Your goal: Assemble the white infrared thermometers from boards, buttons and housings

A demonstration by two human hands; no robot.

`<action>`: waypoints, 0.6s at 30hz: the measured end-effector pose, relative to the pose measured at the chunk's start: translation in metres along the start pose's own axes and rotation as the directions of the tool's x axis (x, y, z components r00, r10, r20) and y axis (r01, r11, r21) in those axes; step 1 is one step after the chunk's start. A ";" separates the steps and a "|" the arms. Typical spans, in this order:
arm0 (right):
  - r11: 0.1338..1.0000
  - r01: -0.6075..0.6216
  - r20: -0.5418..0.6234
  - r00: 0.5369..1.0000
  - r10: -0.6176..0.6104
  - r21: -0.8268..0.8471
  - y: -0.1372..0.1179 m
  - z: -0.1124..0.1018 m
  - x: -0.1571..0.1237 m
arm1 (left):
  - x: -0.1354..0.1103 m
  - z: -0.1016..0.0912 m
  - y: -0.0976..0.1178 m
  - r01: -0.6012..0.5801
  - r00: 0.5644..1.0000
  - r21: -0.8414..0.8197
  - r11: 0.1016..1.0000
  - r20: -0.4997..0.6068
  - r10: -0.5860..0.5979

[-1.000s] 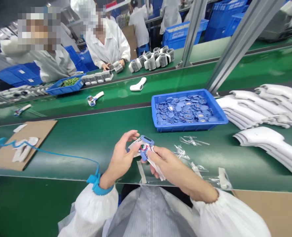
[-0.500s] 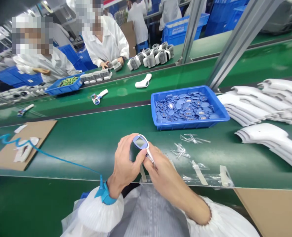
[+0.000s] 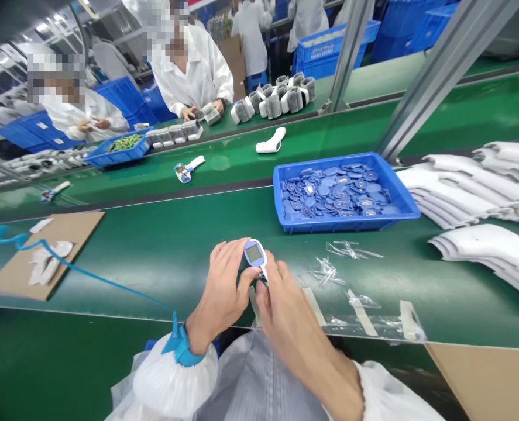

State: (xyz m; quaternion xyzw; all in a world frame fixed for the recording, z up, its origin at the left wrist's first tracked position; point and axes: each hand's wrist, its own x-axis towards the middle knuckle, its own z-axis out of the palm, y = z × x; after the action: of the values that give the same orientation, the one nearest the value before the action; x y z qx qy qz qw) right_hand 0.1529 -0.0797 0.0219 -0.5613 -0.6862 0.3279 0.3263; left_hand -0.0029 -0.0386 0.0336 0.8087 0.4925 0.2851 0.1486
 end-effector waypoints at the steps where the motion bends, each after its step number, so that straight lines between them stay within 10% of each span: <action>1: 0.998 0.010 -0.033 0.999 -0.012 -0.069 0.001 0.004 -0.001 | 0.002 0.000 0.000 -0.009 1.000 0.035 0.999 0.009 0.008; 7: 0.963 0.050 -0.128 0.988 -0.087 -0.265 0.006 0.008 0.005 | 0.009 -0.001 -0.001 -0.079 0.995 0.146 0.986 0.068 0.070; 11: 1.000 -0.031 -0.007 0.999 0.031 0.005 0.013 -0.004 0.016 | 0.037 -0.006 -0.023 -0.064 0.985 -0.024 0.998 0.161 0.067; 14: 0.905 -0.320 0.182 0.944 0.277 0.280 0.019 -0.016 0.019 | 0.096 -0.024 -0.056 0.005 0.882 -0.219 0.976 0.461 0.099; 16: 0.811 -0.429 0.219 0.903 0.370 0.397 0.022 -0.024 0.016 | 0.148 -0.039 -0.081 0.207 0.827 -0.103 0.973 0.549 -0.118; 18: 0.775 -0.450 0.184 0.892 0.412 0.444 0.026 -0.030 0.012 | 0.197 -0.051 -0.103 0.431 0.840 0.166 0.887 0.286 -0.462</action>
State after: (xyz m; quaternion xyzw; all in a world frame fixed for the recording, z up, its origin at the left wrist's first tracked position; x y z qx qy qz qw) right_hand 0.1904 -0.0613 0.0186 -0.5928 -0.4495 0.5732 0.3435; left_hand -0.0379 0.1813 0.0819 0.7129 0.6498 0.0851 0.2496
